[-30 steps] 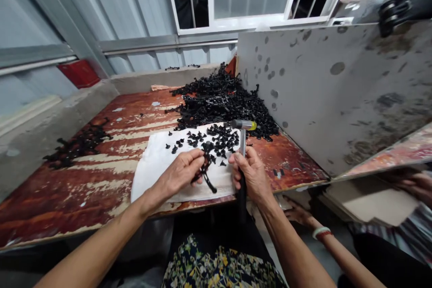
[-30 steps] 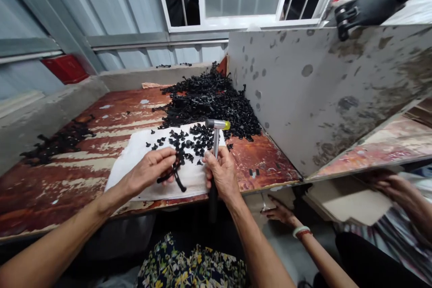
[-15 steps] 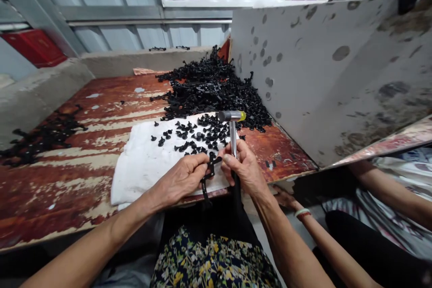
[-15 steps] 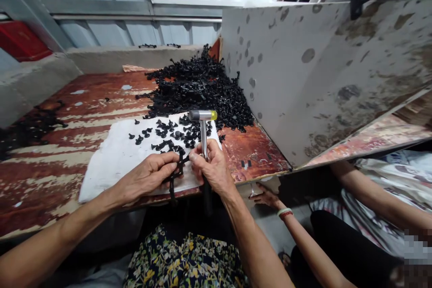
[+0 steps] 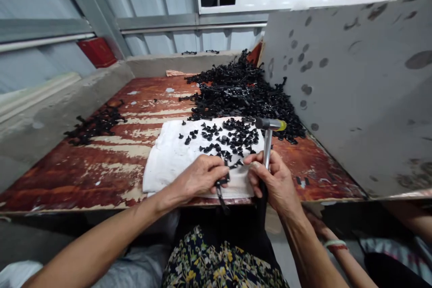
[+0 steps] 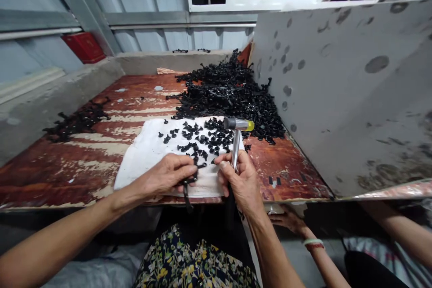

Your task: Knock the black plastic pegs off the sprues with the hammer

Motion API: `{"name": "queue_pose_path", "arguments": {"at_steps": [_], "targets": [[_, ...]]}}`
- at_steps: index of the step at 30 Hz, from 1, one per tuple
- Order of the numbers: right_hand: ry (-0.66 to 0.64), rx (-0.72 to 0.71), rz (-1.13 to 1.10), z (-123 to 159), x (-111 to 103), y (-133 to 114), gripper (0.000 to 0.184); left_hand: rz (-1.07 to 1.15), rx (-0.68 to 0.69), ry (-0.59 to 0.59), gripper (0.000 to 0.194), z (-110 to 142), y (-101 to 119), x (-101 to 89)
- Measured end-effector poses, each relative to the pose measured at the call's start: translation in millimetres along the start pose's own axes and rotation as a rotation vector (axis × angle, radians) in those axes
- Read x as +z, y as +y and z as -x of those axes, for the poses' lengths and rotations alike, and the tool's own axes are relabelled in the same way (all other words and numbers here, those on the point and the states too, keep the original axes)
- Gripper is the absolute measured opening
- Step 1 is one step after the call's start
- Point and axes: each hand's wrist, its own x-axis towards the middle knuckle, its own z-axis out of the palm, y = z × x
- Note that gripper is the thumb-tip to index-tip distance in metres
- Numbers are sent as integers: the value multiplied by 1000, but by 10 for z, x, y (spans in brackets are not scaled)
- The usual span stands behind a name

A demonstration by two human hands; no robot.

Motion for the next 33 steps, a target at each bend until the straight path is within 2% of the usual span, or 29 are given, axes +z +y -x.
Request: {"name": "queue_pose_path", "arguments": {"at_steps": [4,7,12,14,17,22,25,29,33], "targets": [[52,12,-34,-8,10,16,30,55,-120,221,34,58,-73,-470],[53,12,-41,-23,10,21,30,106,-96,274,39,2,-111,-674],[47,6,-38,-30,20,7,30,124,78,245,35,-237,-85,-643],[51,1,-41,-26,25,2,29,105,85,230,36,-296,-87,-621],[49,6,-43,-20,23,4,27,85,38,219,39,-272,-137,-649],[47,20,-71,-23,4,11,26,100,-4,259,45,-66,-216,-730],[45,25,-74,-23,5,7,27,131,-88,281,46,13,-211,-722],[49,21,-52,-27,12,10,27,145,-210,247,44,34,-206,-695],[52,23,-43,-35,6,18,26,165,-236,256,40,11,-220,-685]]}}
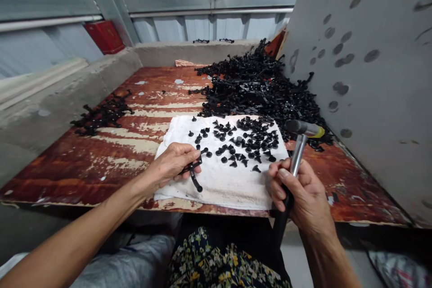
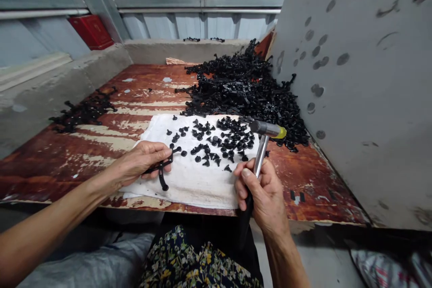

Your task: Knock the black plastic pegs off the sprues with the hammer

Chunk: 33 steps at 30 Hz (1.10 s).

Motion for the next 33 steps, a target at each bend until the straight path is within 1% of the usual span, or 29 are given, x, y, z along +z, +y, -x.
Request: {"name": "queue_pose_path", "arguments": {"at_steps": [4,7,14,19,24,29,33], "targets": [[1,9,-7,-4,4,-10,26,15,-27,-7,35,-11,21,33],[-8,1,-10,-3,13,-22,26,5,-57,9,34,-10,47,59],[-23,-9,-10,9,-3,-17,24,1,-35,9,32,-34,24,46],[-34,-9,-14,11,-15,-15,23,-12,-52,16,30,-42,27,49],[-31,-6,-15,12,-9,-25,22,-43,-56,8,30,-34,40,47],[-21,15,20,4,11,-40,23,-76,-68,43,32,-33,68,68],[5,42,75,-7,42,-64,22,-163,-63,47,32,-61,94,84]]}}
